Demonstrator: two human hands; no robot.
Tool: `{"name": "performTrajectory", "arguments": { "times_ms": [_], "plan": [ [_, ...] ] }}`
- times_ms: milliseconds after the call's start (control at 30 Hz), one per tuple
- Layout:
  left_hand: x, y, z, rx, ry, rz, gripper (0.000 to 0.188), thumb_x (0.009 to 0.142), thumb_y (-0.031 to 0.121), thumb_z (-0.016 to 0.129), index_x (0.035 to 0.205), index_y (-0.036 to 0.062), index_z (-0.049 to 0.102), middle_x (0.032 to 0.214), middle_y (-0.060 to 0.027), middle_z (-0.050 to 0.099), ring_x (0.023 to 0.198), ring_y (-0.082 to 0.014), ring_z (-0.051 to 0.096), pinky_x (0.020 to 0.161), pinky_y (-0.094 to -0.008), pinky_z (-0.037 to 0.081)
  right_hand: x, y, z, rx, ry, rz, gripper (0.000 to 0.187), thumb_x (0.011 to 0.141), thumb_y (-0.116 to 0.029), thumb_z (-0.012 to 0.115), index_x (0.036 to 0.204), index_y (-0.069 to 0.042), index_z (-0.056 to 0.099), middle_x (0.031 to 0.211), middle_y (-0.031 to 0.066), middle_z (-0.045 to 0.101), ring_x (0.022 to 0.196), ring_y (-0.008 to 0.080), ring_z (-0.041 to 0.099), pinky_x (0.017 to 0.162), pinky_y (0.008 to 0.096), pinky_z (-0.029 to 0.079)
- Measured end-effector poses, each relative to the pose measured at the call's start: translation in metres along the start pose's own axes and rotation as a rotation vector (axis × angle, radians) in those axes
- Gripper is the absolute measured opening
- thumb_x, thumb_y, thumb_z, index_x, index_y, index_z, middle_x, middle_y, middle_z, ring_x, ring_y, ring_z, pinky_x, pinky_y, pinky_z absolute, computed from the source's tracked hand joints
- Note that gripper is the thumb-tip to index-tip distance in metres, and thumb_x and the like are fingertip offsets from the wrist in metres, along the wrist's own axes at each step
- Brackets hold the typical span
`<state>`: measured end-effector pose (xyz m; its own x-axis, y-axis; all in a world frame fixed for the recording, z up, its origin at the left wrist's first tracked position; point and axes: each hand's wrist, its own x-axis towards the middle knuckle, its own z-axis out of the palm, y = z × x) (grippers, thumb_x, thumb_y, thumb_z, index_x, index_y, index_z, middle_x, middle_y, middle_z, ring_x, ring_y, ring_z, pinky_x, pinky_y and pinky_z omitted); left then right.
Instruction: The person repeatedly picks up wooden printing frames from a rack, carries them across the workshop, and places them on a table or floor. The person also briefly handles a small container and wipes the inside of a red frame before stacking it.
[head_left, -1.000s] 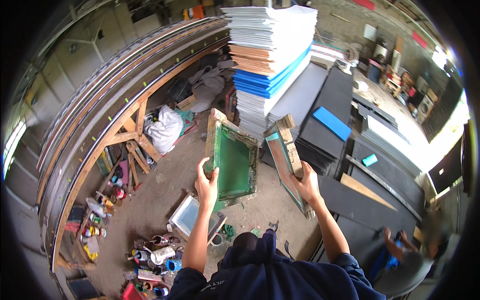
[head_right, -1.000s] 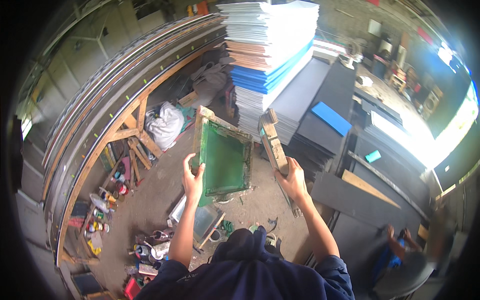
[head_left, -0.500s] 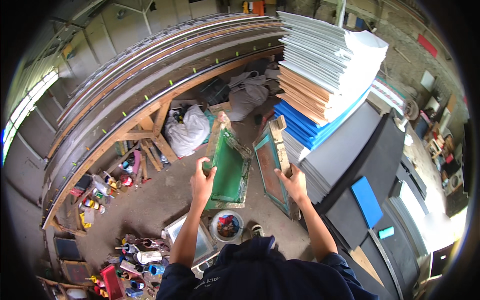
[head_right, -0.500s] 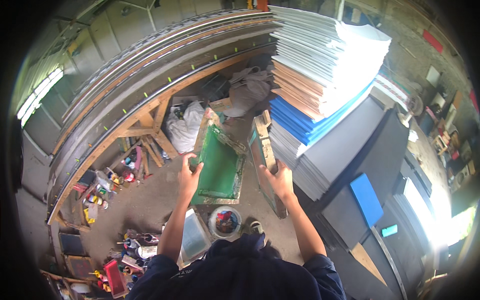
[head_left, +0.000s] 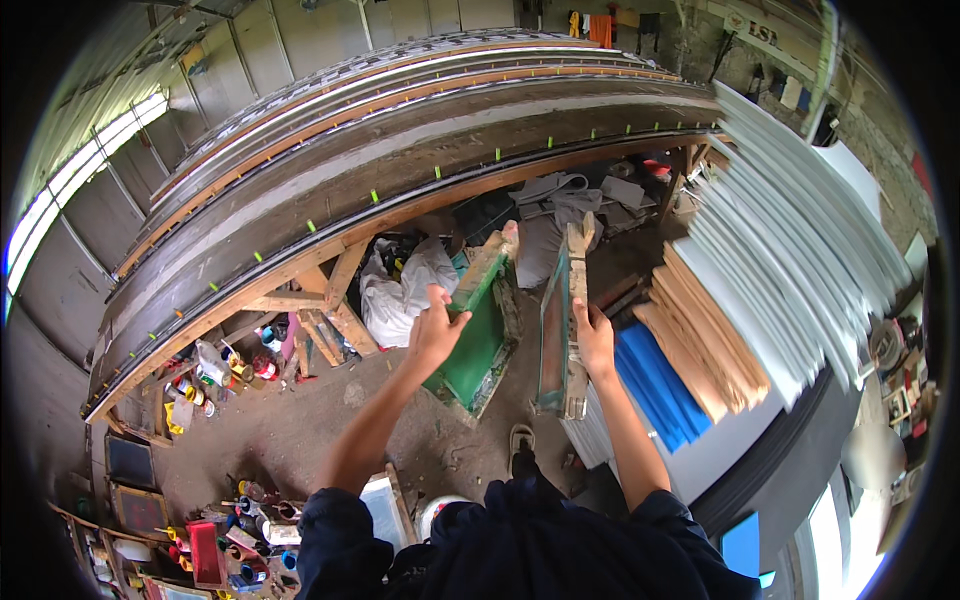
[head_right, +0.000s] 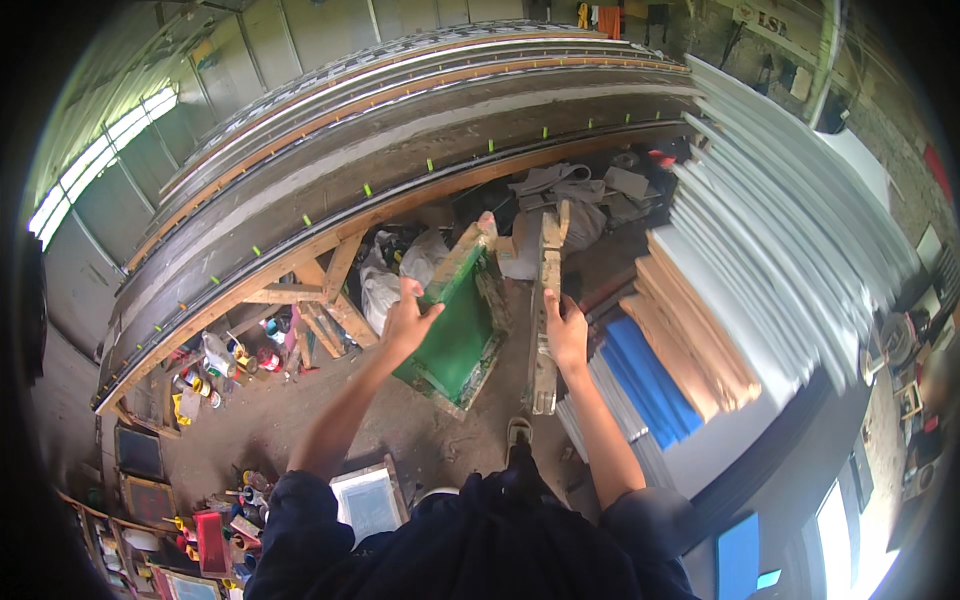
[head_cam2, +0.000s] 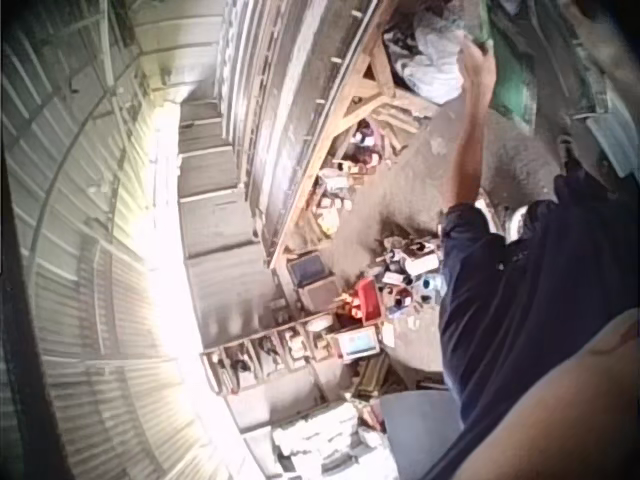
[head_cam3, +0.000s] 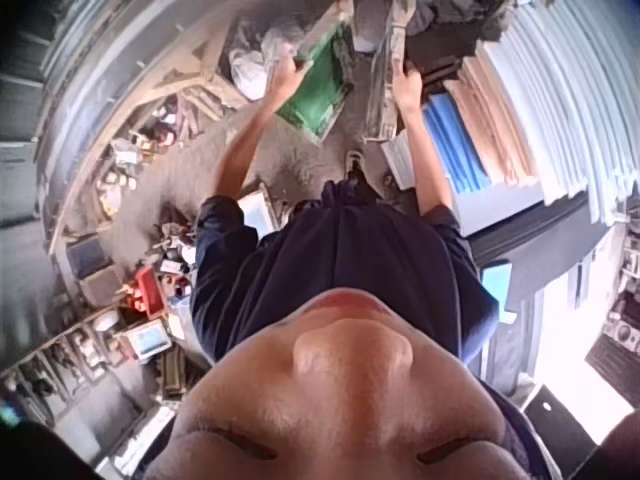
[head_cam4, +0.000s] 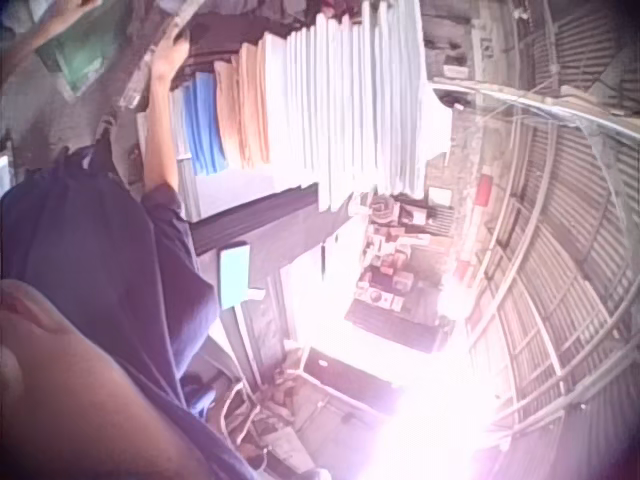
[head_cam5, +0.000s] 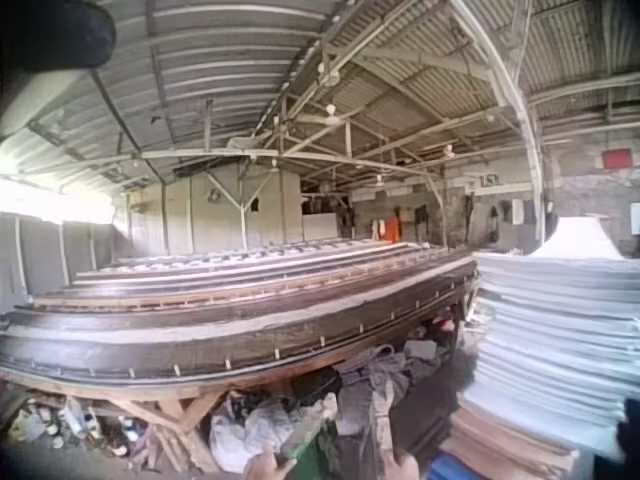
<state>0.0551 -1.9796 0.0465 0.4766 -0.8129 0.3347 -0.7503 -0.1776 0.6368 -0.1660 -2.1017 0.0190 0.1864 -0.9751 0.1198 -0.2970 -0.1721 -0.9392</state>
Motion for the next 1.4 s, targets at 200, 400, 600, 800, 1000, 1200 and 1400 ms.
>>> {"name": "performTrajectory", "arguments": {
  "times_ms": [200,400,600,800,1000,1200,1400],
  "plan": [
    [0.123,-0.017,0.056,-0.056,-0.016,0.028,0.042,0.076,0.02,0.063,0.096,0.0074,0.028,0.075,-0.0207,0.056,0.072,-0.0431,0.055,0.059,-0.0483,0.041,0.133,0.011,0.041,-0.033,0.036,-0.045,0.053,0.084,-0.046,0.046,0.099,0.004,0.055,0.087,0.0231,0.059,0.086,0.0333,0.056,0.077,0.0354,0.041],
    [0.248,-0.03,0.096,-0.108,-0.081,0.061,0.042,0.076,0.02,0.063,0.095,0.007,0.028,0.07,-0.0196,0.052,0.068,-0.0437,0.054,0.058,-0.0475,0.039,0.247,-0.009,0.072,-0.069,0.126,0.01,0.047,0.086,-0.039,0.046,0.099,0.006,0.054,0.091,0.0234,0.058,0.089,0.0341,0.055,0.079,0.0352,0.039],
    [0.384,-0.034,0.159,-0.114,-0.272,0.142,0.042,0.075,0.022,0.064,0.095,0.0076,0.029,0.078,-0.0188,0.053,0.073,-0.0424,0.055,0.063,-0.0474,0.04,0.354,0.009,0.091,-0.06,0.215,0.121,0.05,0.087,-0.042,0.044,0.101,0.005,0.055,0.095,0.0211,0.058,0.093,0.0324,0.054,0.08,0.0358,0.039],
    [0.496,-0.015,0.243,-0.051,-0.466,0.274,0.039,0.075,0.02,0.063,0.094,0.0075,0.032,0.071,-0.0205,0.057,0.071,-0.0424,0.056,0.061,-0.0491,0.043,0.438,0.03,0.08,-0.006,0.35,0.251,0.058,0.081,-0.048,0.052,0.104,0.005,0.056,0.095,0.0166,0.059,0.09,0.0258,0.056,0.079,0.0328,0.04],
    [0.589,0.03,0.354,-0.074,-0.543,0.46,0.039,0.075,0.021,0.063,0.093,0.0076,0.031,0.066,-0.0203,0.056,0.066,-0.0428,0.056,0.058,-0.0486,0.042,0.516,0.075,0.039,0.011,0.456,0.293,0.054,0.075,-0.043,0.063,0.102,0.004,0.057,0.092,0.0105,0.06,0.083,0.0176,0.056,0.074,0.0298,0.041],
    [0.663,0.08,0.503,-0.051,-0.537,0.513,0.038,0.075,0.016,0.064,0.092,0.0053,0.031,0.069,-0.0219,0.058,0.062,-0.0397,0.058,0.049,-0.0456,0.047,0.638,0.138,-0.009,-0.011,0.595,0.352,0.047,0.076,-0.04,0.063,0.098,0.001,0.06,0.09,0.0101,0.062,0.079,0.0178,0.057,0.07,0.03,0.042],
    [0.738,0.167,0.616,-0.08,-0.557,0.534,0.039,0.075,0.017,0.064,0.093,0.0047,0.032,0.069,-0.0207,0.057,0.062,-0.0371,0.059,0.048,-0.0432,0.049,0.751,0.182,-0.094,-0.148,0.642,0.373,0.044,0.077,-0.037,0.062,0.099,0.001,0.06,0.089,0.0101,0.062,0.078,0.0171,0.057,0.07,0.0289,0.042]
  ]
}}
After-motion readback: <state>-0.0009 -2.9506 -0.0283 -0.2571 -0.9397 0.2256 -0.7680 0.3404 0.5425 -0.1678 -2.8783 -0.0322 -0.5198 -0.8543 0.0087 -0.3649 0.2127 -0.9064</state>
